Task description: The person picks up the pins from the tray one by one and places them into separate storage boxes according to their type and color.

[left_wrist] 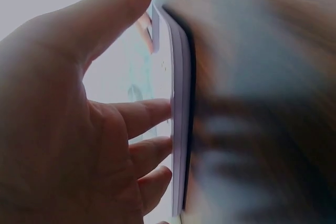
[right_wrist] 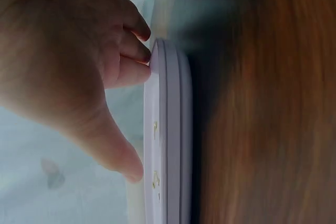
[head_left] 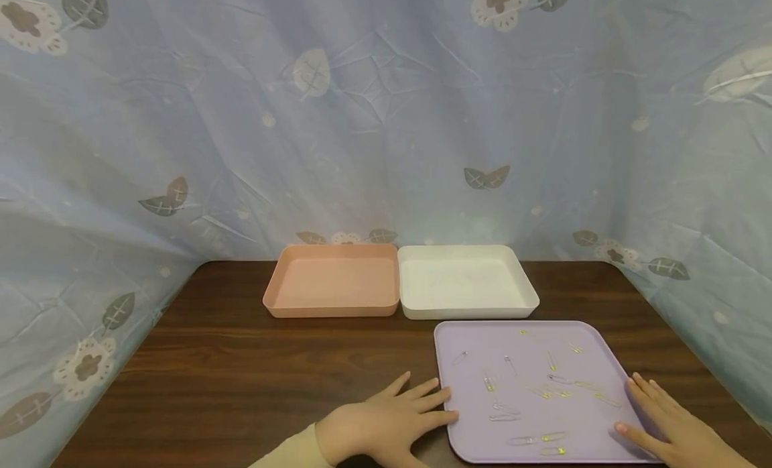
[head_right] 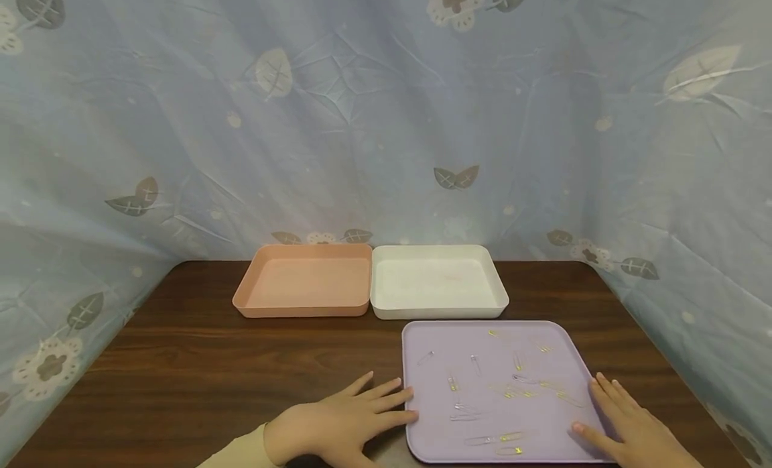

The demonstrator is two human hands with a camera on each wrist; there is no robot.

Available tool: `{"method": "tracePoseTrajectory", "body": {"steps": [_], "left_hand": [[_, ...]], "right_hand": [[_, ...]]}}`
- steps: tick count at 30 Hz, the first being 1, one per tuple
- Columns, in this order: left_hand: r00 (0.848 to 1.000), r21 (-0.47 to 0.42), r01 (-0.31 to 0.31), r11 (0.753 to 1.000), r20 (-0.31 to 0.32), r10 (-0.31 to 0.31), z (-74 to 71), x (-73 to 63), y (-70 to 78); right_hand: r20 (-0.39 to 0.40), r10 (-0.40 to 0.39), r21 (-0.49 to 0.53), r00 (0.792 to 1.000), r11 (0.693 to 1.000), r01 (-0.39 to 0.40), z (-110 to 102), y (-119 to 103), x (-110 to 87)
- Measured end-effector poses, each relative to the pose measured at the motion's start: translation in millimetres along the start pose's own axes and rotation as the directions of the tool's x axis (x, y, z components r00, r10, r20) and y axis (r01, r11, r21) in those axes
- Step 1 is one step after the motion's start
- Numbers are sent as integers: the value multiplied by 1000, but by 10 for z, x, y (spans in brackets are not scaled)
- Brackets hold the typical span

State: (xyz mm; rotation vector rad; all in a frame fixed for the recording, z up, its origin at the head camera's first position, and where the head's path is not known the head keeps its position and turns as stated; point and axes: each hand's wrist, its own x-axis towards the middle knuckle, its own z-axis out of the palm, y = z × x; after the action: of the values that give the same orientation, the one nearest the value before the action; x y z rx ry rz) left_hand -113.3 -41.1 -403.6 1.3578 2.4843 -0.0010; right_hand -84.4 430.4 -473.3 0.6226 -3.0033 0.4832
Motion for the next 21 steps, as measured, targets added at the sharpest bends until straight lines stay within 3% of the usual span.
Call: {"method": "tracePoseTrajectory", "body": {"steps": [2,5,10,13,21], "left_hand": [[1000,-27,9,1000,-12,-9,17,-109,-55],[999,-71,18,997,-41,-21,55,-251,-139],[995,-156,34,987,-87,-48,97,-462,-258],[992,-182,54,982,-105,-74,127,-573,-315],[978,-260,122,958,-136,-161,209,-821,-470]], "right_hand": [[44,170,52,984,984,-173,12,-130,50],[16,125,-22,992,992,-125,38,-233,105],[-91,-15,-154,996,988,1,150,-339,165],[-135,-89,-165,987,984,66,180,-425,204],[-158,-193,-173,968,971,165,156,-725,336]]}}
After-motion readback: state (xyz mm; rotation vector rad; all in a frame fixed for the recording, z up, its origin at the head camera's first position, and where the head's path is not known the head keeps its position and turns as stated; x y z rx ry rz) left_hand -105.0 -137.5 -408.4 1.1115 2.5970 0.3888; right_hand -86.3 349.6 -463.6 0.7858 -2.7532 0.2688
